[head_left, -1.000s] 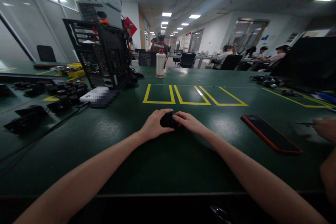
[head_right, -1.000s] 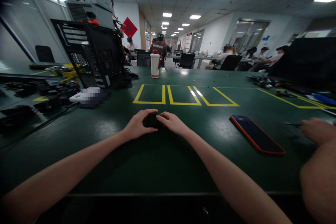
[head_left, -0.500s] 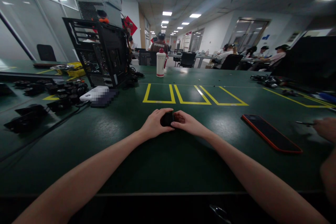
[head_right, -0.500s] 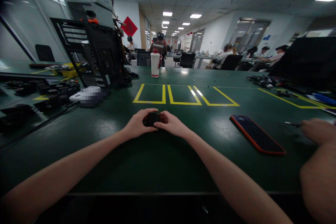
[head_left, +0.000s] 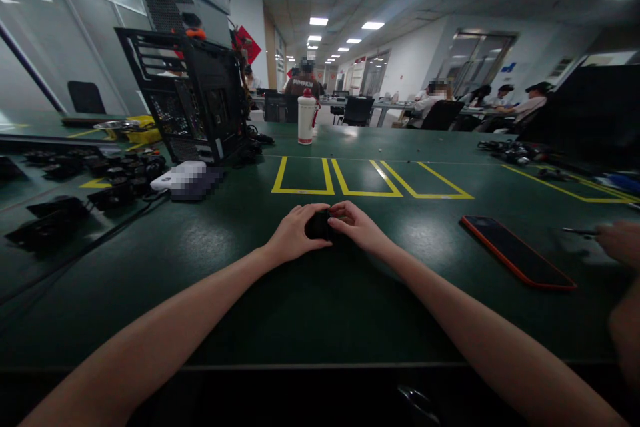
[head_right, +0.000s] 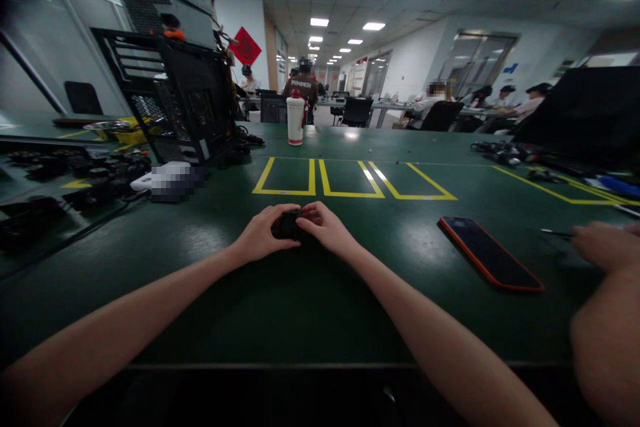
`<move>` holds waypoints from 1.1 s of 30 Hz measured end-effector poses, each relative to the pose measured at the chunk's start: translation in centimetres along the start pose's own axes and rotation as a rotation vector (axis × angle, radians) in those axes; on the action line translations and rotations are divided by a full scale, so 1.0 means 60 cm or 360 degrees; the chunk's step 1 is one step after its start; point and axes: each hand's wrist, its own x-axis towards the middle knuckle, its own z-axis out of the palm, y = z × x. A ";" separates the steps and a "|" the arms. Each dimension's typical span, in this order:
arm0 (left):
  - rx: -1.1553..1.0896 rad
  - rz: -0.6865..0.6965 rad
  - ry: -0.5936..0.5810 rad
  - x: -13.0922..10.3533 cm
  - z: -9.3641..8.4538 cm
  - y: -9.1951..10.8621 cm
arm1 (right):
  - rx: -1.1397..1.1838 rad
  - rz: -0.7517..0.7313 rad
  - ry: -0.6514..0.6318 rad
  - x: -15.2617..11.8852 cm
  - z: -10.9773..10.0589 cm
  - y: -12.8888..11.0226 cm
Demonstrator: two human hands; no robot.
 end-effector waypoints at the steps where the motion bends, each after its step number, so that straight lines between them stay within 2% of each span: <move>1: 0.0002 0.0002 0.0000 0.000 0.000 0.000 | -0.0003 -0.0055 0.0000 0.000 0.000 0.000; 4: 0.0005 0.0001 -0.0001 0.000 -0.002 0.000 | -0.0044 -0.0134 -0.0050 -0.004 -0.002 -0.004; 10: -0.0005 -0.0007 -0.0014 -0.001 -0.002 0.000 | -0.0072 0.0003 -0.0275 -0.013 -0.013 -0.008; 17: -0.0015 -0.0004 -0.0014 -0.001 -0.001 0.000 | -0.0444 0.0132 -0.0224 -0.004 -0.014 0.000; 20: -0.0014 0.0008 -0.0005 0.000 -0.001 -0.001 | -0.0260 0.0108 -0.0135 -0.003 -0.010 0.002; 24: 0.0001 0.0015 0.0019 0.001 0.002 -0.003 | -0.0038 -0.0082 -0.0044 -0.003 -0.005 -0.001; 28: 0.0002 -0.0004 0.0007 0.000 0.002 -0.004 | -0.0105 -0.0177 -0.0055 -0.005 -0.002 -0.006; 30: -0.0003 -0.0010 -0.0002 0.000 0.001 -0.003 | -0.0167 -0.0149 -0.0067 -0.009 -0.002 -0.008; 33: -0.0011 -0.0003 -0.0004 0.000 -0.001 -0.003 | -0.0184 -0.0044 -0.0211 -0.015 -0.005 -0.011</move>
